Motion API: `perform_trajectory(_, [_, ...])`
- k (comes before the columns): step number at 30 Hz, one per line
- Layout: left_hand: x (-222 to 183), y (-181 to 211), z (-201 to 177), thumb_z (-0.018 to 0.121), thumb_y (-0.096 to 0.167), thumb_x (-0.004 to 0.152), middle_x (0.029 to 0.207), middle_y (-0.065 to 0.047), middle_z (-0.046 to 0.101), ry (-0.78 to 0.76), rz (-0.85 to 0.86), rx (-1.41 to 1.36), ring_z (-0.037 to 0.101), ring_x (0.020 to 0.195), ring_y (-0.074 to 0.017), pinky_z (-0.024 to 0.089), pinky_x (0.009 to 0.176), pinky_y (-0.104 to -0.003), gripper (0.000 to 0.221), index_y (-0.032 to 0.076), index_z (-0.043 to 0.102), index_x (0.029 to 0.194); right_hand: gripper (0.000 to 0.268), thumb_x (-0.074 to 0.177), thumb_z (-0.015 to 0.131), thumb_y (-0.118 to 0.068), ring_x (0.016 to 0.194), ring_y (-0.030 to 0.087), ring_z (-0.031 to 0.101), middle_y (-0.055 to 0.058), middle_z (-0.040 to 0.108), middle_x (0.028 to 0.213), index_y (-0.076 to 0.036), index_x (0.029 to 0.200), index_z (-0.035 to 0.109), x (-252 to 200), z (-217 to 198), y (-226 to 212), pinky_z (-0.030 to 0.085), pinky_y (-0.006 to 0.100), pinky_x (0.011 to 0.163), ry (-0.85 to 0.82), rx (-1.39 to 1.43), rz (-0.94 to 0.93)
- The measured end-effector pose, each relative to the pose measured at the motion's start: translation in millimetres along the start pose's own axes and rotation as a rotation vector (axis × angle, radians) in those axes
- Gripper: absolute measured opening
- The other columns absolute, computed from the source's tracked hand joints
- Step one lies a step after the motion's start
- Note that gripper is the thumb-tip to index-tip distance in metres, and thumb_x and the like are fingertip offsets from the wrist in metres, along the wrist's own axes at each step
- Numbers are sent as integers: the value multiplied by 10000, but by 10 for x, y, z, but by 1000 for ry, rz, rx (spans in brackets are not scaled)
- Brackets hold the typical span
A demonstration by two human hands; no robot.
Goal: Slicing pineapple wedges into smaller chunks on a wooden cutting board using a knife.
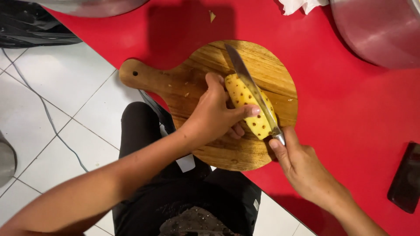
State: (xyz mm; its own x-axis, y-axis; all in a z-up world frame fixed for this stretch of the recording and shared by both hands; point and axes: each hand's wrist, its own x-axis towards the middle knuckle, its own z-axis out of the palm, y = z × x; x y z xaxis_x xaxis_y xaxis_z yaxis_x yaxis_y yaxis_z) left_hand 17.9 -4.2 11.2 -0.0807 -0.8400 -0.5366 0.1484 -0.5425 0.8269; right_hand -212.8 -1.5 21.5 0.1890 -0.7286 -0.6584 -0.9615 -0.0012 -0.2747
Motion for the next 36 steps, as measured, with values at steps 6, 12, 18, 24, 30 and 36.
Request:
perform_trajectory(6, [-12, 28, -53, 758, 209, 888, 758, -184, 669, -64, -116, -62, 717, 514, -315, 616, 438, -401, 531, 49, 303, 1110, 299, 1074, 317, -502, 790, 378, 754, 178, 733, 788, -208, 1074, 376, -354, -216, -221, 519, 377, 751, -161, -247, 274])
perform_trajectory(12, [8, 180, -72, 714, 214, 930, 723, -152, 714, -132, -179, 25, 716, 514, -234, 590, 441, -313, 404, 44, 454, 1188, 269, 1053, 420, -499, 489, 269, 618, 63, 602, 549, -233, 1045, 378, -421, -124, 302, 495, 353, 555, -118, -457, 272])
perform_trajectory(18, [57, 87, -115, 691, 179, 972, 675, -164, 680, -195, -225, 12, 697, 480, -293, 625, 462, -379, 360, 24, 407, 1130, 338, 1001, 618, -368, 327, 210, 515, 18, 496, 422, -181, 959, 340, -199, 19, 470, 404, 379, 420, 17, -510, -70])
perform_trajectory(24, [89, 23, -108, 664, 220, 975, 710, -157, 685, -183, -187, 31, 680, 453, -283, 566, 405, -344, 377, 14, 397, 1144, 350, 1011, 536, -393, 335, 365, 581, 106, 587, 447, -129, 1156, 358, 104, 82, 377, 362, 486, 373, 100, -562, -103])
perform_trajectory(30, [31, 84, -119, 577, 318, 975, 766, -150, 731, -213, -123, 111, 769, 592, -277, 608, 558, -319, 463, 10, 388, 1265, 267, 1084, 411, -410, 656, 467, 684, 224, 687, 693, -158, 1075, 322, -22, -91, -236, 470, 491, 619, -40, -284, 100])
perform_trajectory(36, [92, 119, 17, 661, 374, 942, 705, -156, 576, -122, -177, 105, 546, 458, -225, 541, 391, -410, 654, -23, 296, 1313, 325, 1080, 338, -466, 677, 354, 639, 147, 586, 716, -143, 1067, 361, -67, -165, -296, 445, 453, 715, -52, -96, 42])
